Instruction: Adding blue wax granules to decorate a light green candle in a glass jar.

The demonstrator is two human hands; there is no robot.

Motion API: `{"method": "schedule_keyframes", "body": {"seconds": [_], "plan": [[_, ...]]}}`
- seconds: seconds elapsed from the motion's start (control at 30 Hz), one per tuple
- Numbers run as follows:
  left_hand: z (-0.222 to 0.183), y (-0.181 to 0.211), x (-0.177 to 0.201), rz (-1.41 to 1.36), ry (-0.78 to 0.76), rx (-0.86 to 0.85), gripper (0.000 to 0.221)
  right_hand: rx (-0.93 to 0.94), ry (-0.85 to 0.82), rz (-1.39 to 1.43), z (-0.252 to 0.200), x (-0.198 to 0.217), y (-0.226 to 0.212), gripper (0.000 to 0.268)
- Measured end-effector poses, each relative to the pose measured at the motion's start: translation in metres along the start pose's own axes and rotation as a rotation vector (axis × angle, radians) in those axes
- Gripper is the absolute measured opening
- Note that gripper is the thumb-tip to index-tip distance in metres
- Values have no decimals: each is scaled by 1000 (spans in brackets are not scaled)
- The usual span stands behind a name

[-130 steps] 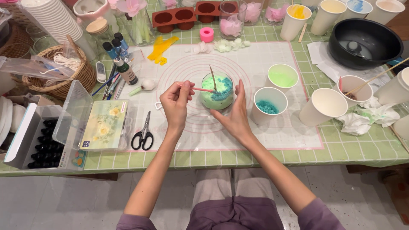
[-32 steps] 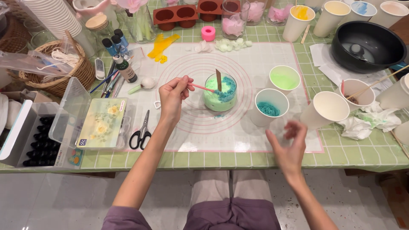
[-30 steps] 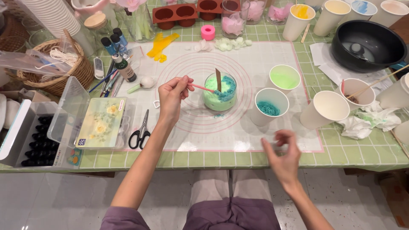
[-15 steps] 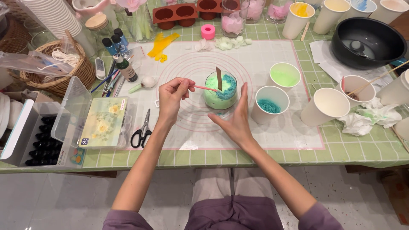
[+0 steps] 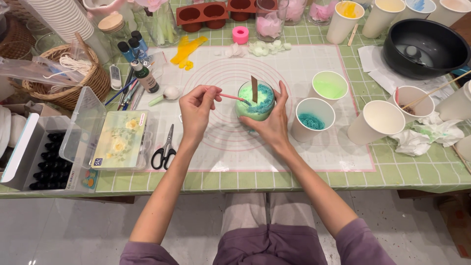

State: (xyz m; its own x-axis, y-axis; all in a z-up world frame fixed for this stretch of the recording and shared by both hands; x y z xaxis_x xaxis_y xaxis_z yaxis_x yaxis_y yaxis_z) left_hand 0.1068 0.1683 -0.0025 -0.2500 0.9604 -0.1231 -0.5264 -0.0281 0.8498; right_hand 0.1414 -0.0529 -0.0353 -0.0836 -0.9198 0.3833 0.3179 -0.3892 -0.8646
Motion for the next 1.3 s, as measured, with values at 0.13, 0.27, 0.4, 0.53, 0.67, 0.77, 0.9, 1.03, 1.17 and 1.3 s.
{"method": "schedule_keyframes", "body": {"seconds": [0.13, 0.27, 0.4, 0.53, 0.67, 0.77, 0.9, 1.03, 1.17, 1.3], "plan": [[-2, 20, -15, 134, -13, 15, 18, 47, -63, 88, 3, 0, 3, 139], [-4, 27, -29, 130, -69, -65, 18, 41, -128, 195, 6, -1, 3, 138], [-2, 32, -37, 150, -74, -50, 18, 45, -168, 204, 7, -1, 4, 138], [-1, 26, -41, 114, -97, 0, 19, 70, -186, 196, 6, -1, 3, 137], [3, 21, -36, 124, -65, -34, 20, 51, -192, 213, 6, -2, 4, 137], [3, 20, -36, 84, -63, -21, 20, 59, -192, 236, 5, -3, 5, 135], [4, 18, -38, 101, -66, -2, 20, 54, -186, 201, 5, -3, 7, 136], [5, 21, -42, 112, -74, -9, 20, 40, -187, 205, 5, -2, 5, 135], [5, 17, -45, 105, -97, 15, 21, 28, -194, 191, 4, -2, 5, 136], [6, 19, -44, 114, -76, -16, 20, 36, -193, 222, 4, -3, 7, 134]]}}
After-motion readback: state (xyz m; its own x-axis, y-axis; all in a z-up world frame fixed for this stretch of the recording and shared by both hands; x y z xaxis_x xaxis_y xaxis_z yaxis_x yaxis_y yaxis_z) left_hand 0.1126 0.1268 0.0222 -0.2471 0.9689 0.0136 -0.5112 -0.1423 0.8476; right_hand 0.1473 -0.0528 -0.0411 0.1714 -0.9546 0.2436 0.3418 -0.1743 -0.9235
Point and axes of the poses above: each hand's wrist, its own z-axis towards the middle knuckle, its own x-axis out of the back of the hand, y = z × x, the point moved 7 cm from there along z, towards the middle knuckle, and after that the axes turned 8 degrees about -x, right-handed, at the moved point
